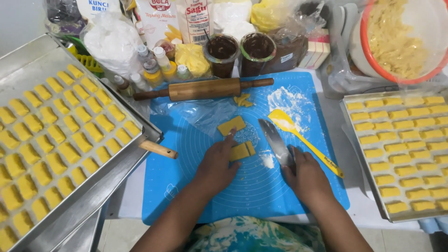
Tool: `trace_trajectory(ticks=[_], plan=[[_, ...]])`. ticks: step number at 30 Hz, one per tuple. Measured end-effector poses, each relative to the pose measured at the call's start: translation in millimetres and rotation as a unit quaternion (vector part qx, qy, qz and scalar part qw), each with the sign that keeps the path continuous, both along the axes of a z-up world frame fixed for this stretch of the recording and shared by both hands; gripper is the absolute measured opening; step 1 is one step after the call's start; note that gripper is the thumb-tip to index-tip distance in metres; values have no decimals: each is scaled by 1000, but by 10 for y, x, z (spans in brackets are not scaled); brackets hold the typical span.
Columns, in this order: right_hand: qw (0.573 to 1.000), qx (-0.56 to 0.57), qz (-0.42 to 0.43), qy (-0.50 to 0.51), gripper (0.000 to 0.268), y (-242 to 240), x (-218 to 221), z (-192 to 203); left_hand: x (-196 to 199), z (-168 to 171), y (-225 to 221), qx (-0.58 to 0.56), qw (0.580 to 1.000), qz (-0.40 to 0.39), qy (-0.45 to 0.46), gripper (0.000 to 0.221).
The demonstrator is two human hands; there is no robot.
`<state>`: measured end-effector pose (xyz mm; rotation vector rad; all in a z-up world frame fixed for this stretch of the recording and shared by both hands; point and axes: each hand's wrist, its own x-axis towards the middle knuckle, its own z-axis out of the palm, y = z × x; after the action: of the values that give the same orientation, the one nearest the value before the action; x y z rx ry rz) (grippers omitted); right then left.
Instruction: Cutting a block of yellow dough into small rectangular pieces using a knife and a plastic scraper on a silicone mat.
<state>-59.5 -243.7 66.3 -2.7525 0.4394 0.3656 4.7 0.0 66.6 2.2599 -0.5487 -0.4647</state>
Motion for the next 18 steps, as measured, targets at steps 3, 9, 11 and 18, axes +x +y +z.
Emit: trace_trajectory(ticks=[3, 9, 11, 18], plan=[[997, 63, -41, 11, 60, 104, 18, 97, 1, -197, -8, -26, 999, 9, -33, 49], [981, 136, -129, 44, 22, 289, -134, 102, 40, -543, -12, -82, 995, 43, -40, 82], [985, 118, -95, 87, 31, 417, -214, 275, 37, -529, -13, -80, 995, 45, -43, 82], [966, -21, 51, 252, 92, 799, -362, 244, 55, -477, -50, -69, 995, 46, -60, 76]])
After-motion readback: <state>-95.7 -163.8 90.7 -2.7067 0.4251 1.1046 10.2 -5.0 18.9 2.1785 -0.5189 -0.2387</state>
